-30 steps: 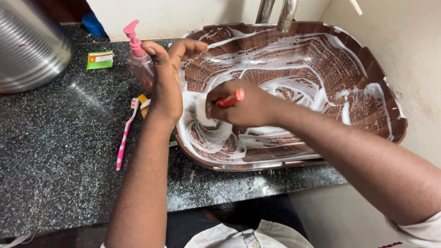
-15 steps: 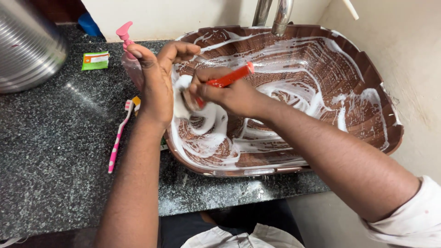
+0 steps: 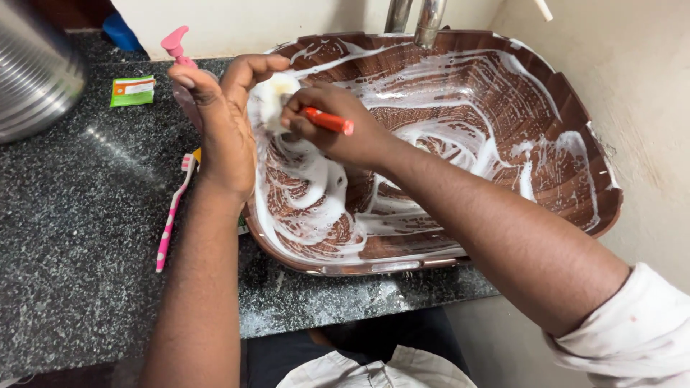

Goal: The person scrubs a brown bathroom sink with a red-handled brush and white soap suds. The person repeatedly scrubs the basin in circular motions, covering the entire surface area of the sink.

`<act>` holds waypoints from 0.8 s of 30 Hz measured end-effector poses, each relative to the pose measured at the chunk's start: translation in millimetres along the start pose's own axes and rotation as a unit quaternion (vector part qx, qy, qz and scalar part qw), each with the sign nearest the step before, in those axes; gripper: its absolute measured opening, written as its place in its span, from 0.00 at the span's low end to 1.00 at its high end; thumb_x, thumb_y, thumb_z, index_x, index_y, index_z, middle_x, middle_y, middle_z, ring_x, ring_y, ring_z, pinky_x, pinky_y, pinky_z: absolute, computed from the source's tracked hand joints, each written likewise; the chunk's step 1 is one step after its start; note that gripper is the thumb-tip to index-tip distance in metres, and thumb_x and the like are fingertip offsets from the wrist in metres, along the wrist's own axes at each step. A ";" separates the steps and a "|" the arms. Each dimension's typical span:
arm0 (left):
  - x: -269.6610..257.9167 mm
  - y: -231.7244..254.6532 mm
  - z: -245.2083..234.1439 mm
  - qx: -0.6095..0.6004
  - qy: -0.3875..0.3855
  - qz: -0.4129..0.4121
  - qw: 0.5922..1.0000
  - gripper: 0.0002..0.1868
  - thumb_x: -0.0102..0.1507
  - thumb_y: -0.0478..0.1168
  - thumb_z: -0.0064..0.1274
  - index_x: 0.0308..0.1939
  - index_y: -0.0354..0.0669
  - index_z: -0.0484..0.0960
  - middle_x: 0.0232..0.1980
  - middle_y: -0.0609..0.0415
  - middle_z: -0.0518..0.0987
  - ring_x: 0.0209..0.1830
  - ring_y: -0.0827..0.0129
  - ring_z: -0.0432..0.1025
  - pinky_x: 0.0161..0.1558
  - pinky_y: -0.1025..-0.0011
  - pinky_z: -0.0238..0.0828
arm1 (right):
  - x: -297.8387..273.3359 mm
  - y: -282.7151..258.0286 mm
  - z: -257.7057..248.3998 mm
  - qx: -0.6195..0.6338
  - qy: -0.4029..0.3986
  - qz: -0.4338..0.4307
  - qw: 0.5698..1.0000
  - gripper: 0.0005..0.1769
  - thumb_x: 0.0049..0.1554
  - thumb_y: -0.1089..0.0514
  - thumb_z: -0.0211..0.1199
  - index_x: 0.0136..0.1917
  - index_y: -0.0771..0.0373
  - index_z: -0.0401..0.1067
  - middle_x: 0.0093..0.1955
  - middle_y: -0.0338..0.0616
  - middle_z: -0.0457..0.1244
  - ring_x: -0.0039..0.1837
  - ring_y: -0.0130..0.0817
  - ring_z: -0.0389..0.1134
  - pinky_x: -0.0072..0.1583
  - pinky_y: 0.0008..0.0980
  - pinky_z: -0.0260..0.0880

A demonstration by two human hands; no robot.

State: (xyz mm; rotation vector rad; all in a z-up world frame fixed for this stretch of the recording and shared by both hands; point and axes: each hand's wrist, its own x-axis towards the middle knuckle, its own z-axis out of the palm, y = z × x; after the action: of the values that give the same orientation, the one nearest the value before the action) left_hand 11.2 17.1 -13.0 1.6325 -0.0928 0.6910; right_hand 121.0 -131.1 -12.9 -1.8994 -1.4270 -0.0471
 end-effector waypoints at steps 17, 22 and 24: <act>2.0 -2.9 2.3 0.080 -0.042 -0.006 0.996 0.66 0.56 0.86 0.01 0.65 0.39 0.75 0.75 0.43 0.69 0.83 0.54 0.52 0.81 0.52 0.31 | 16.3 10.6 -9.3 -0.023 -0.031 -0.003 0.999 0.12 0.65 0.50 0.62 0.49 0.60 0.77 0.50 0.47 0.64 0.52 0.37 0.69 0.56 0.37 0.75; -1.5 2.4 2.3 0.076 -0.049 -0.018 0.996 0.65 0.56 0.86 0.02 0.65 0.40 0.74 0.74 0.43 0.70 0.82 0.54 0.55 0.81 0.51 0.33 | 6.8 12.7 -5.3 -0.225 -0.127 0.092 0.962 0.07 0.59 0.55 0.63 0.47 0.59 0.78 0.47 0.46 0.65 0.53 0.40 0.68 0.58 0.43 0.71; -1.2 5.2 3.4 0.081 -0.051 -0.009 0.995 0.65 0.57 0.86 0.02 0.65 0.40 0.73 0.74 0.44 0.69 0.82 0.54 0.52 0.77 0.52 0.32 | 1.9 14.3 -7.5 -0.203 -0.129 0.017 0.971 0.08 0.59 0.54 0.64 0.48 0.60 0.78 0.50 0.48 0.64 0.55 0.42 0.67 0.58 0.43 0.70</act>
State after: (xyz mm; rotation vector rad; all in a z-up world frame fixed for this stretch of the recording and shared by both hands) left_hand 9.1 12.6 -9.1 1.8226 -0.0981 0.6137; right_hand 136.7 -135.3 -14.3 -2.3323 -1.6532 -0.0827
